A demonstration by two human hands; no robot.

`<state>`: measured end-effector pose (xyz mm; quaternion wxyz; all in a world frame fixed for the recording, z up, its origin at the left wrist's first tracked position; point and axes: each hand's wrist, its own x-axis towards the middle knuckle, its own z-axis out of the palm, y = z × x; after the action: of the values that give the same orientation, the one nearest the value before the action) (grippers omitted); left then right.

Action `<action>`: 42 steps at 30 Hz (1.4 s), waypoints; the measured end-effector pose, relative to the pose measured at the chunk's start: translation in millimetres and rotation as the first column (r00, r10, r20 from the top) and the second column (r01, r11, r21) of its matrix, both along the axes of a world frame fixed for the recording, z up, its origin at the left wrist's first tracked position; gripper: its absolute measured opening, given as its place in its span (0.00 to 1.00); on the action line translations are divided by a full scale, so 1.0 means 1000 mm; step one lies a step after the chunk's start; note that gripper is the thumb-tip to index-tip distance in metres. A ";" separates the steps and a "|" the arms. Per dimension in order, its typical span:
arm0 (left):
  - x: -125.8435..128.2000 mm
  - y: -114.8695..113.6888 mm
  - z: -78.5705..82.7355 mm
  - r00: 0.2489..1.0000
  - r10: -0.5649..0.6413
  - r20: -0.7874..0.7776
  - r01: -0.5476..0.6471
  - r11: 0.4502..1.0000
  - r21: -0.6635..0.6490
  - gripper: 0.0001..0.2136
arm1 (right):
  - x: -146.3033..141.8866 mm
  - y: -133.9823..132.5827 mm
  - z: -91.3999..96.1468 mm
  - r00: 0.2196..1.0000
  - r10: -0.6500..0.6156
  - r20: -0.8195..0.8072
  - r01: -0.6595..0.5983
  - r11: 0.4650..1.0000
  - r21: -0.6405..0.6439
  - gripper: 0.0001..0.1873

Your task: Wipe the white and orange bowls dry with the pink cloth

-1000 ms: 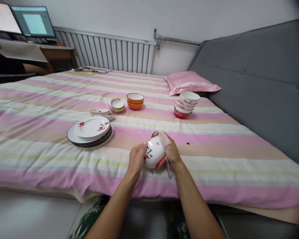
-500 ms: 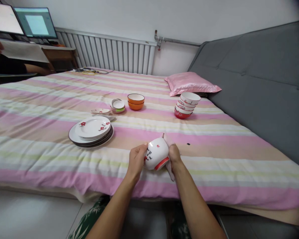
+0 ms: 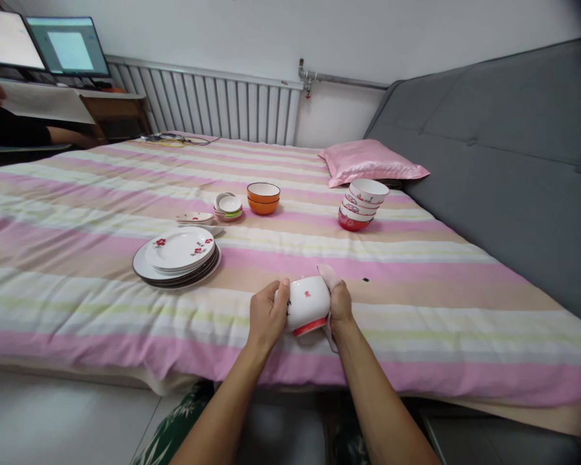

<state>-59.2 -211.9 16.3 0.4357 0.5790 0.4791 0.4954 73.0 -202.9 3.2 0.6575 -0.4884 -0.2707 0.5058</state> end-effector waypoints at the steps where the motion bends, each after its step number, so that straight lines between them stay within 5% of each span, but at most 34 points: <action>1: -0.001 0.001 0.001 1.000 -0.013 -0.022 0.014 1.000 0.022 0.20 | 0.000 -0.001 -0.001 1.000 -0.005 -0.009 0.005 1.000 0.007 0.16; 7: -0.019 0.002 0.014 0.927 -0.276 -0.252 0.309 0.946 0.101 0.20 | -0.003 -0.004 -0.003 0.997 -0.069 -0.029 0.072 0.986 0.153 0.16; 11: -0.027 -0.002 0.021 0.878 -0.317 -0.359 0.391 0.908 0.153 0.21 | -0.003 -0.005 -0.002 0.997 -0.073 -0.031 0.077 0.987 0.140 0.15; 15: -0.022 -0.006 0.014 0.863 -0.186 -0.469 0.376 0.857 0.353 0.20 | -0.002 0.000 0.001 0.989 -0.080 -0.124 0.086 0.995 0.041 0.17; 19: -0.014 -0.008 0.003 0.806 0.007 -0.593 0.417 0.703 0.575 0.17 | 0.000 0.009 0.002 0.982 -0.031 -0.188 0.047 0.996 0.081 0.20; 22: -0.010 -0.009 0.000 0.716 0.166 -0.678 0.459 0.621 0.636 0.11 | 0.002 0.012 0.003 0.988 0.034 -0.152 -0.022 0.997 0.077 0.23; 26: -0.007 -0.006 0.001 0.610 0.278 -0.742 0.508 0.582 0.635 0.07 | 0.002 0.010 0.002 0.995 0.090 -0.053 -0.086 0.993 0.077 0.23; 33: -0.010 -0.001 0.000 0.550 0.224 -0.805 0.554 0.623 0.552 0.05 | 0.010 0.007 -0.008 0.989 0.144 0.021 -0.144 0.989 -0.020 0.29; 38: -0.015 -0.004 0.004 0.721 0.088 -0.687 0.452 0.692 0.563 0.14 | 0.013 0.008 -0.008 0.980 0.190 0.053 -0.186 0.980 -0.070 0.32; 42: -0.016 -0.003 0.003 0.855 0.184 -0.486 0.135 0.824 0.550 0.23 | 0.010 0.009 -0.007 0.993 0.118 0.019 -0.115 0.987 -0.113 0.30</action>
<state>-75.0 -215.1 19.5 0.0922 0.7865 0.4175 0.4456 83.1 -193.9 -3.7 0.5951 -0.5142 -0.2786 0.5512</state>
